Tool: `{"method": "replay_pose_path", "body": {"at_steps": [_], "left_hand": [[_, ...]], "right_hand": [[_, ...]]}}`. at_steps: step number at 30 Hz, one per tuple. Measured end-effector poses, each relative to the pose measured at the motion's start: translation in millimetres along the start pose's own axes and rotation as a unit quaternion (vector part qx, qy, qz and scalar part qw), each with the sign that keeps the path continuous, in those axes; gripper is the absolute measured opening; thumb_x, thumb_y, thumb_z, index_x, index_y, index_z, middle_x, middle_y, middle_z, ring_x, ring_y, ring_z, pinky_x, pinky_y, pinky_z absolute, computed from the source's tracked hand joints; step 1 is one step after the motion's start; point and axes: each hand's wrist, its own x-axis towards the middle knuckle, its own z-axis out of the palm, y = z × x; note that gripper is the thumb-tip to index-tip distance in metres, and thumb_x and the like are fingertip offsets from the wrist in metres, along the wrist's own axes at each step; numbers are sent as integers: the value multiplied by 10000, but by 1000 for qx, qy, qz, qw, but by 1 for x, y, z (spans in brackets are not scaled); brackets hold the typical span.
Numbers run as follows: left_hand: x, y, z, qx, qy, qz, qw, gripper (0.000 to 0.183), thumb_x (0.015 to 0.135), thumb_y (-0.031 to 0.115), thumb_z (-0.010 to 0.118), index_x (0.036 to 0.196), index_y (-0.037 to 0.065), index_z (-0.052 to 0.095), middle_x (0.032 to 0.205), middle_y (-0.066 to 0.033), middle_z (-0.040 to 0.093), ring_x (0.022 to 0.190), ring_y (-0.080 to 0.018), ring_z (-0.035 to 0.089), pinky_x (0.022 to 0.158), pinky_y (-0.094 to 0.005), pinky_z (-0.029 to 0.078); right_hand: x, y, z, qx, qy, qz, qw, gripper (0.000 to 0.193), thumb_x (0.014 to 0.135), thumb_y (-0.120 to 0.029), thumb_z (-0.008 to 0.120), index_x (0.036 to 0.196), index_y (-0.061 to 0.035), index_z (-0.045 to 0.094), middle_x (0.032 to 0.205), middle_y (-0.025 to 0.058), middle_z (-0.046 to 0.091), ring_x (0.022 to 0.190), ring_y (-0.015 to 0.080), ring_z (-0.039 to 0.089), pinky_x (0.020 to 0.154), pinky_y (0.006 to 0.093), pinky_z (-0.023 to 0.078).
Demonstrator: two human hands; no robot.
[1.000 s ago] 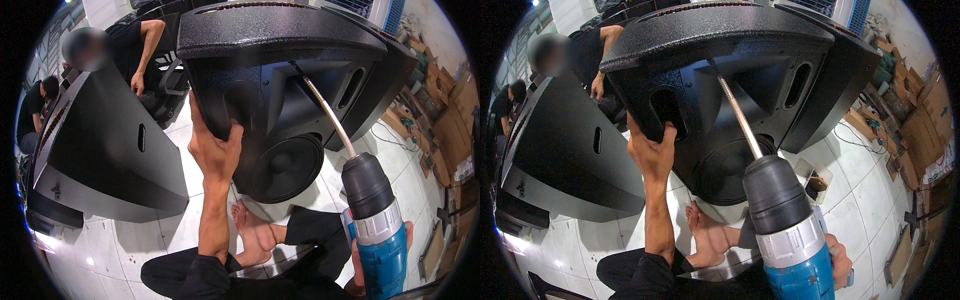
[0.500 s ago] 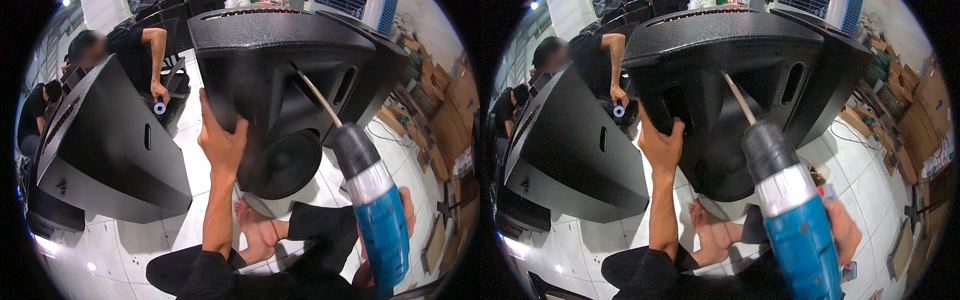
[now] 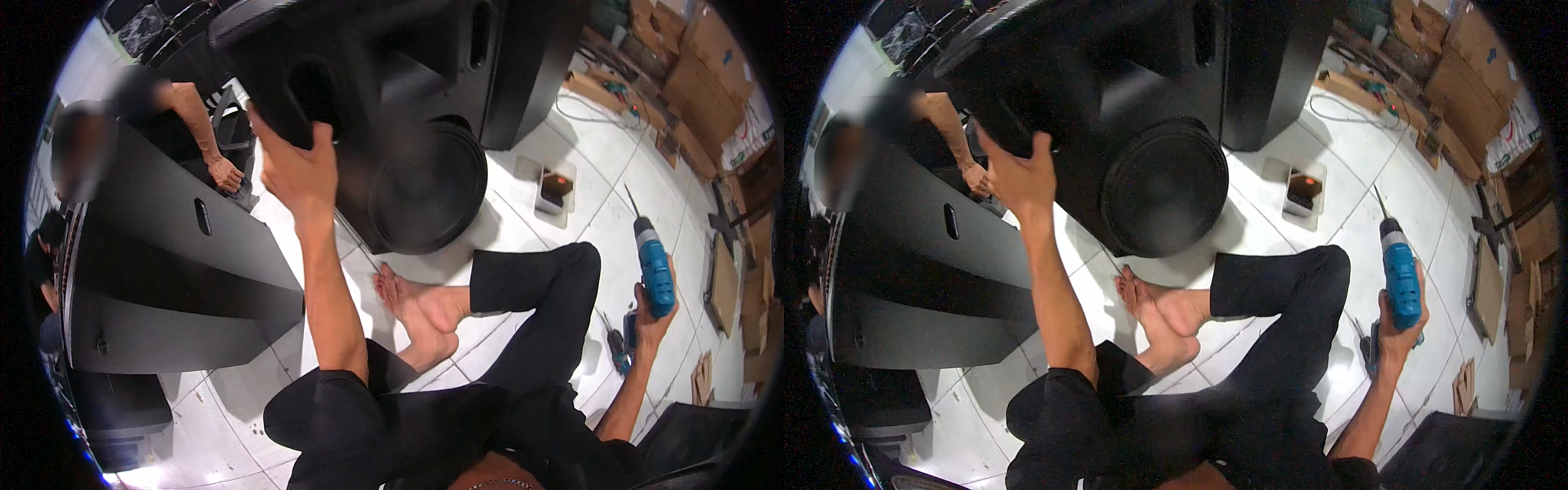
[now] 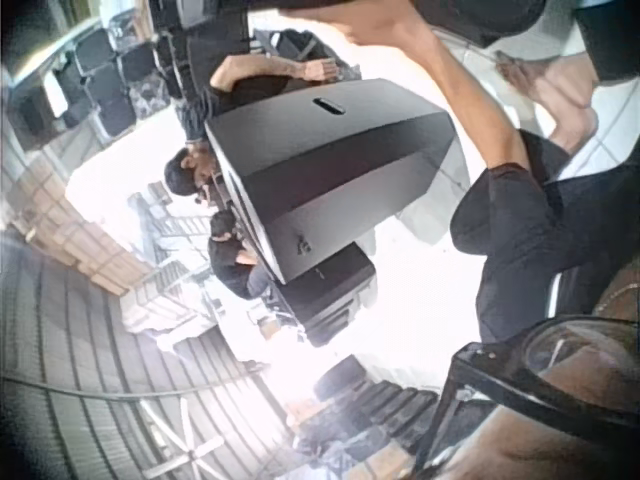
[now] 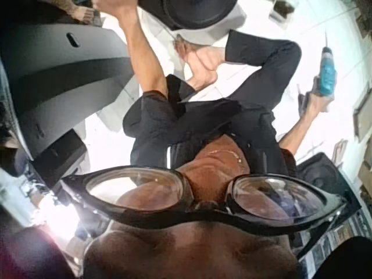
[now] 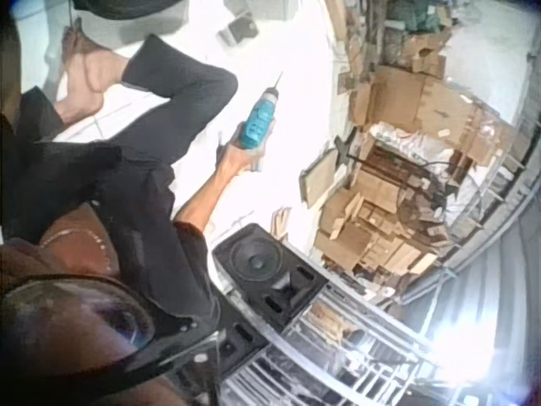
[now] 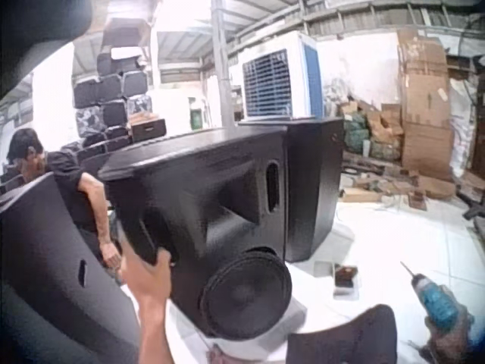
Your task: The person installs a speaker into a large black speaker enclosure. They position the speaker, then use a cordless drill to secure it with multiple screws. The person works on the floor in a workshop environment.
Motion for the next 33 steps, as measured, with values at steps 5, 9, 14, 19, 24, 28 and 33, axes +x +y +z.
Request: {"method": "replay_pose_path", "body": {"at_steps": [5, 9, 14, 19, 24, 28, 33], "left_hand": [[7, -6, 1, 17, 23, 55, 998, 851, 729, 203, 723, 1435, -38, 313, 1127, -296, 633, 981, -446, 645, 896, -443, 483], [5, -15, 0, 46, 16, 8, 999, 761, 773, 285, 717, 1348, -106, 407, 1011, -287, 668, 929, -362, 683, 868, -382, 493], [-4, -12, 5, 23, 68, 83, 994, 564, 839, 311, 711, 1191, -89, 527, 910, -166, 681, 837, -247, 659, 766, -291, 481], [-38, -7, -1, -13, 33, -41, 999, 372, 912, 307, 686, 883, -50, 586, 641, 22, 473, 581, -56, 348, 520, -210, 286], [-89, -24, -4, -33, 64, -117, 990, 262, 911, 253, 691, 932, -7, 664, 802, -61, 673, 739, -120, 641, 608, -240, 489], [-132, -22, 9, -1, -4, -36, 999, 169, 894, 160, 697, 937, -2, 692, 844, -119, 703, 766, -140, 658, 618, -248, 513], [-140, 8, 75, 129, -126, 70, 981, 376, 894, 150, 606, 1219, -39, 579, 1179, -265, 593, 1136, -351, 563, 937, -423, 459]], "right_hand": [[-38, 82, 10, -182, -54, 92, 977, 722, 693, 81, 650, 1379, -94, 508, 1106, 215, 666, 962, 348, 668, 851, 409, 488], [-43, 127, 41, -241, -113, 67, 962, 760, 695, 59, 671, 1400, -152, 482, 1121, 158, 635, 1011, 384, 625, 864, 428, 491], [6, 177, 87, -273, -209, 78, 936, 789, 716, 55, 653, 1437, -175, 426, 1158, 147, 592, 1004, 381, 623, 819, 447, 495], [45, 240, 108, -214, -243, 72, 944, 839, 707, 78, 646, 1461, -174, 380, 1214, 168, 549, 1042, 394, 601, 840, 451, 494], [62, 261, 114, -268, -297, 33, 916, 748, 723, 43, 641, 1423, -113, 428, 1273, 182, 533, 1138, 387, 557, 943, 437, 463], [79, 164, 143, -163, -220, -48, 961, 596, 762, -2, 636, 1343, -75, 531, 1278, 179, 559, 1123, 353, 572, 977, 420, 440], [62, 31, 267, 347, -383, 273, 811, 574, 909, -388, 597, 1353, -38, 499, 1078, 125, 656, 900, 195, 618, 808, 329, 496]]}}
